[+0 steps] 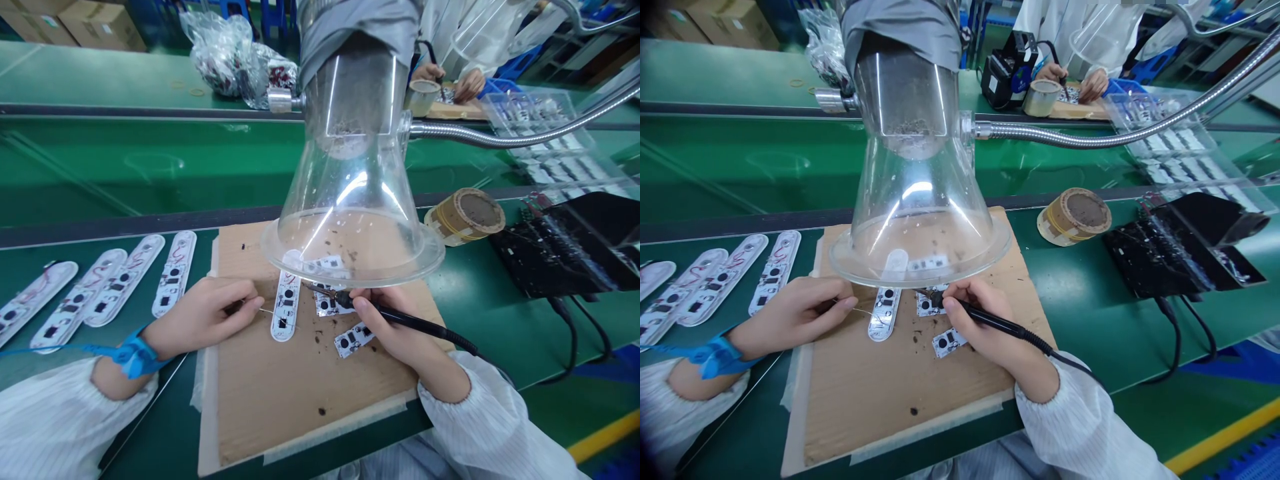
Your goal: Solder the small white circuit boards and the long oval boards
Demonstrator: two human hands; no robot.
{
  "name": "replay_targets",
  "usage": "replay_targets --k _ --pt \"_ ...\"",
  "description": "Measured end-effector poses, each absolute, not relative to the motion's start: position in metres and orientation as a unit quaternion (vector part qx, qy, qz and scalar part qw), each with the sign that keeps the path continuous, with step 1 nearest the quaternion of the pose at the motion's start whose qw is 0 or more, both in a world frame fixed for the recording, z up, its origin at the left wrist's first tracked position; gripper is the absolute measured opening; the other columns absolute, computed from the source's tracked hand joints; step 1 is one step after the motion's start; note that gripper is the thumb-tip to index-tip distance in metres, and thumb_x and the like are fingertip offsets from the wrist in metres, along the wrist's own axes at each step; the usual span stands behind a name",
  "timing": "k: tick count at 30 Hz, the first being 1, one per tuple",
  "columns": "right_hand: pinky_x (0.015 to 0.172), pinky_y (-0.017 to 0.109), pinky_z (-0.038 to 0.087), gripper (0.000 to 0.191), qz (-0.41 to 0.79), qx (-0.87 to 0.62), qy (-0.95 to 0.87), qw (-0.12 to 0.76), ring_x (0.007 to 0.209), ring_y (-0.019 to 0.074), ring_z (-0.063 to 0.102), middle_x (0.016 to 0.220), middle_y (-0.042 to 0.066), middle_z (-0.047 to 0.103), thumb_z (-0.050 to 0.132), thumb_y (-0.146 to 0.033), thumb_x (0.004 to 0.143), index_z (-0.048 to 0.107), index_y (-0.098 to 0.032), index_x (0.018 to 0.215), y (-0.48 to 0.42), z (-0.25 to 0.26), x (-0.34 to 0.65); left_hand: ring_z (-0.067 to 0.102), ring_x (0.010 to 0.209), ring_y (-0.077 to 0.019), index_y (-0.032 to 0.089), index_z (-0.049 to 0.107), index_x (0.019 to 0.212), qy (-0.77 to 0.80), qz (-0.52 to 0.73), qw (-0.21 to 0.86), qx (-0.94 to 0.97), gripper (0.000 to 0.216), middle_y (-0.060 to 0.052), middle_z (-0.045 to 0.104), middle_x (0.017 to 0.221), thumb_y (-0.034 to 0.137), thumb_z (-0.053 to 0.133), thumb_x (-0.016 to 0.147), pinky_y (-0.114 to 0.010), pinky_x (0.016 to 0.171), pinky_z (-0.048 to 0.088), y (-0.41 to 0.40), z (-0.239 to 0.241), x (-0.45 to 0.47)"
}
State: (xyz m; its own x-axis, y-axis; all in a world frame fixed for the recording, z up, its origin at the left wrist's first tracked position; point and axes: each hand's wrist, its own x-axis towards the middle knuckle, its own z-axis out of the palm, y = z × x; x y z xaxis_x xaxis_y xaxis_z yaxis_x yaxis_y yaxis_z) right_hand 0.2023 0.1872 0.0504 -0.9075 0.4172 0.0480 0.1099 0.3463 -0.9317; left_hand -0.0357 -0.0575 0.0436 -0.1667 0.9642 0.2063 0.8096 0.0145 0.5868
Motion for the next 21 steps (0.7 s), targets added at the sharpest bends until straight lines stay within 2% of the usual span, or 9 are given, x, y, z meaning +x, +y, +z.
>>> replay_targets --k 10,16,21 --pt "0.069 0.03 0.062 0.015 0.561 -0.174 -0.8 0.12 0.081 0.0203 0.075 0.092 0.004 0.077 0.067 -0.041 0.108 0.071 -0.026 0.104 0.187 0.055 0.203 0.046 0.05 -0.0082 0.021 0.048 0.074 0.696 0.312 0.118 0.636 0.034 0.007 0.052 0.06 0.021 0.054 0.107 -0.021 0.051 0.034 -0.054 0.049 -0.034" --pt "0.071 0.029 0.061 0.016 0.563 -0.168 -0.802 0.108 0.08 0.0182 0.073 0.091 0.003 0.075 0.064 -0.039 0.109 0.067 -0.026 0.101 0.187 0.062 0.201 0.047 0.05 -0.0085 0.021 0.048 0.074 0.701 0.313 0.127 0.629 0.035 0.007 0.051 0.06 0.022 0.055 0.108 -0.022 0.051 0.033 -0.055 0.047 -0.035" --pt "0.066 0.028 0.058 0.018 0.564 -0.173 -0.8 0.113 0.075 0.0174 0.07 0.088 0.002 0.072 0.066 -0.041 0.108 0.067 -0.025 0.101 0.186 0.061 0.2 0.047 0.051 -0.0087 0.021 0.049 0.075 0.701 0.312 0.122 0.63 0.033 0.007 0.053 0.062 0.021 0.054 0.108 -0.021 0.052 0.034 -0.055 0.047 -0.034"
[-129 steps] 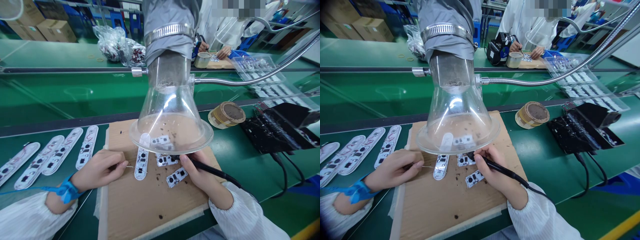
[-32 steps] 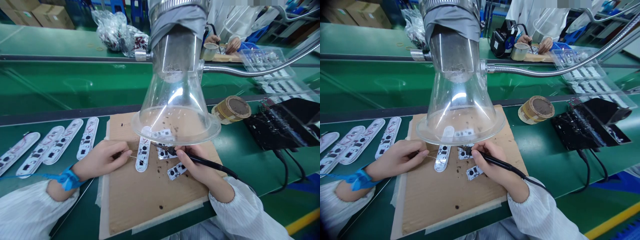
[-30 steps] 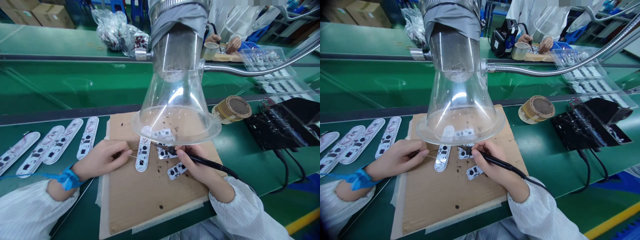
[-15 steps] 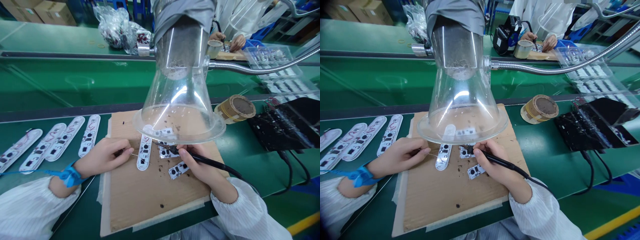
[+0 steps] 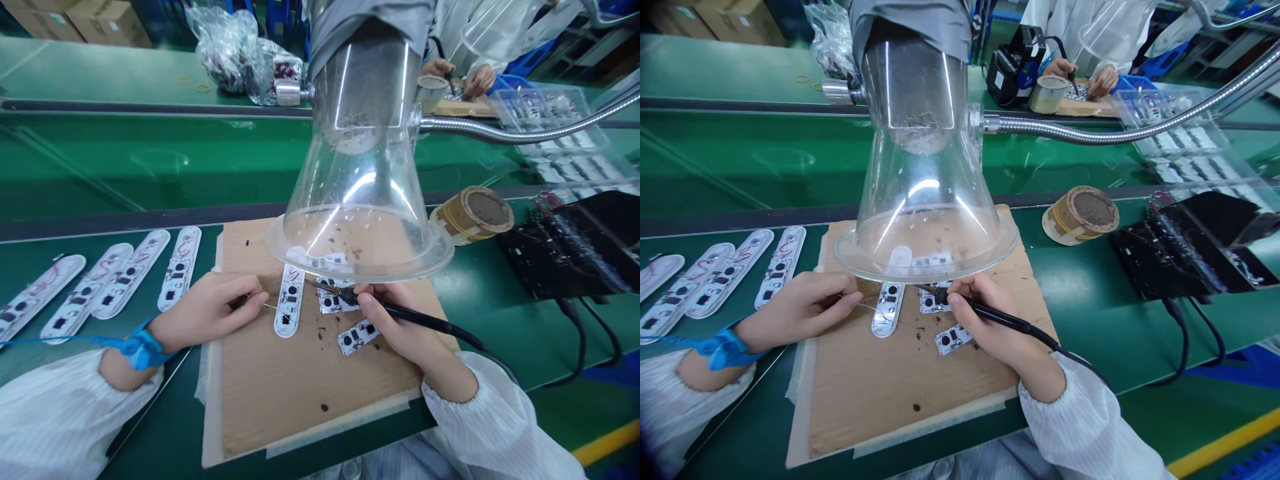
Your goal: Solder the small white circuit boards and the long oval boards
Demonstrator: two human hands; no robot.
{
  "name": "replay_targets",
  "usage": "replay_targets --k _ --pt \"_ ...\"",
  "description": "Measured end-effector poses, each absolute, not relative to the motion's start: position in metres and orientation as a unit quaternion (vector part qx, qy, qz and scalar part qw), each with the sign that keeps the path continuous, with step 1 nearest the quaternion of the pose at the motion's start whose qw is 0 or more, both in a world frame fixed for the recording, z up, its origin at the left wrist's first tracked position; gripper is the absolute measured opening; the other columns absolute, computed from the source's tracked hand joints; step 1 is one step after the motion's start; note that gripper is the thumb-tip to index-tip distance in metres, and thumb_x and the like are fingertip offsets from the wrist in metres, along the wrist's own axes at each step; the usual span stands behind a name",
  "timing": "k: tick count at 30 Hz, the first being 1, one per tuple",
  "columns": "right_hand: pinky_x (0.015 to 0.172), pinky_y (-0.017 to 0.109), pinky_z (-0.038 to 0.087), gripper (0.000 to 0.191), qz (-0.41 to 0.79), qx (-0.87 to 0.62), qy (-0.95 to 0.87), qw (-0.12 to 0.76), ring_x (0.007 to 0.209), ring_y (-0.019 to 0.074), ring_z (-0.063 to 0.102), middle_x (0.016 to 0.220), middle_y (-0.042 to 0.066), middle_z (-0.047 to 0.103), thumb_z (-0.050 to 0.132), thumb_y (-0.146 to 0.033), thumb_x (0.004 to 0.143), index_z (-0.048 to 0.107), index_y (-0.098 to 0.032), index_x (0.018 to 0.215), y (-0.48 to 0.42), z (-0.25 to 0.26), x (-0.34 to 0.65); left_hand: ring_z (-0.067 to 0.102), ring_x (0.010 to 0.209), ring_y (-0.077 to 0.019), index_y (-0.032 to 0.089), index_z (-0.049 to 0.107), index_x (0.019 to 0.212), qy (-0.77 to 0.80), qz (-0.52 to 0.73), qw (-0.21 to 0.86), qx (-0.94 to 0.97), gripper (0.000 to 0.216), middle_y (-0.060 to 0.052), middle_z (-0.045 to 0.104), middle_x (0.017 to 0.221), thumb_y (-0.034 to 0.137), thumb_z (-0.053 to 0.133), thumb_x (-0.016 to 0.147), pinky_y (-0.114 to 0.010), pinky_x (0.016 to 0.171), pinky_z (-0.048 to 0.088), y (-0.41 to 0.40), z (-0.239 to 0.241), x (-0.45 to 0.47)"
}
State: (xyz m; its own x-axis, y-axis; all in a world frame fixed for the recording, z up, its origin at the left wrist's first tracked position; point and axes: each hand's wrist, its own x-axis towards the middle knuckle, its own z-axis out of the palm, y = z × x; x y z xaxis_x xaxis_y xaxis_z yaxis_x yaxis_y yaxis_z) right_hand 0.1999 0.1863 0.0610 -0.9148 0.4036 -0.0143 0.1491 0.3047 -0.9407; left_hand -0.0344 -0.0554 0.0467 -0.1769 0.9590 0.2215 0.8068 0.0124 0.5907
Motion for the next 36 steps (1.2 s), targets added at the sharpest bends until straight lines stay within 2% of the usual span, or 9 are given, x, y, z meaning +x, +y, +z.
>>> replay_targets --k 6,16,27,30,32,36 --pt "0.069 0.03 0.059 0.021 0.571 -0.167 -0.795 0.115 0.081 0.0192 0.072 0.091 0.003 0.073 0.066 -0.046 0.108 0.069 -0.026 0.105 0.187 0.058 0.201 0.045 0.05 -0.0087 0.021 0.047 0.073 0.702 0.312 0.122 0.628 0.034 0.007 0.051 0.059 0.021 0.054 0.107 -0.021 0.051 0.033 -0.055 0.049 -0.034" --pt "0.067 0.029 0.057 0.021 0.566 -0.161 -0.801 0.113 0.077 0.0178 0.068 0.088 0.002 0.071 0.068 -0.046 0.108 0.068 -0.025 0.104 0.189 0.058 0.2 0.042 0.052 -0.0094 0.021 0.047 0.073 0.716 0.311 0.14 0.609 0.037 0.006 0.049 0.061 0.027 0.052 0.109 -0.024 0.052 0.03 -0.06 0.038 -0.035" --pt "0.068 0.029 0.057 0.022 0.559 -0.166 -0.805 0.107 0.079 0.0185 0.069 0.089 0.002 0.071 0.068 -0.047 0.108 0.069 -0.026 0.105 0.188 0.058 0.202 0.043 0.051 -0.0089 0.021 0.047 0.072 0.712 0.312 0.133 0.615 0.036 0.007 0.048 0.06 0.024 0.053 0.108 -0.024 0.051 0.032 -0.058 0.041 -0.035" --pt "0.065 0.029 0.056 0.026 0.554 -0.167 -0.804 0.137 0.074 0.0179 0.068 0.088 0.003 0.072 0.068 -0.051 0.108 0.07 -0.025 0.103 0.188 0.057 0.204 0.045 0.052 -0.009 0.021 0.049 0.073 0.702 0.312 0.127 0.627 0.035 0.007 0.051 0.061 0.022 0.053 0.108 -0.024 0.052 0.034 -0.058 0.043 -0.035" --pt "0.059 0.029 0.053 0.031 0.557 -0.171 -0.79 0.189 0.065 0.0161 0.063 0.085 0.002 0.07 0.068 -0.056 0.107 0.068 -0.026 0.1 0.189 0.055 0.207 0.046 0.052 -0.0092 0.021 0.051 0.075 0.695 0.32 0.122 0.632 0.033 0.006 0.054 0.062 0.021 0.054 0.108 -0.024 0.052 0.036 -0.059 0.045 -0.036" --pt "0.05 0.028 0.044 0.033 0.588 -0.19 -0.737 0.272 0.053 0.0143 0.054 0.071 -0.003 0.06 0.066 -0.058 0.107 0.064 -0.027 0.1 0.194 0.046 0.214 0.05 0.053 -0.0103 0.022 0.053 0.078 0.705 0.344 0.127 0.607 0.031 0.005 0.057 0.065 0.021 0.051 0.109 -0.024 0.052 0.039 -0.061 0.047 -0.035"
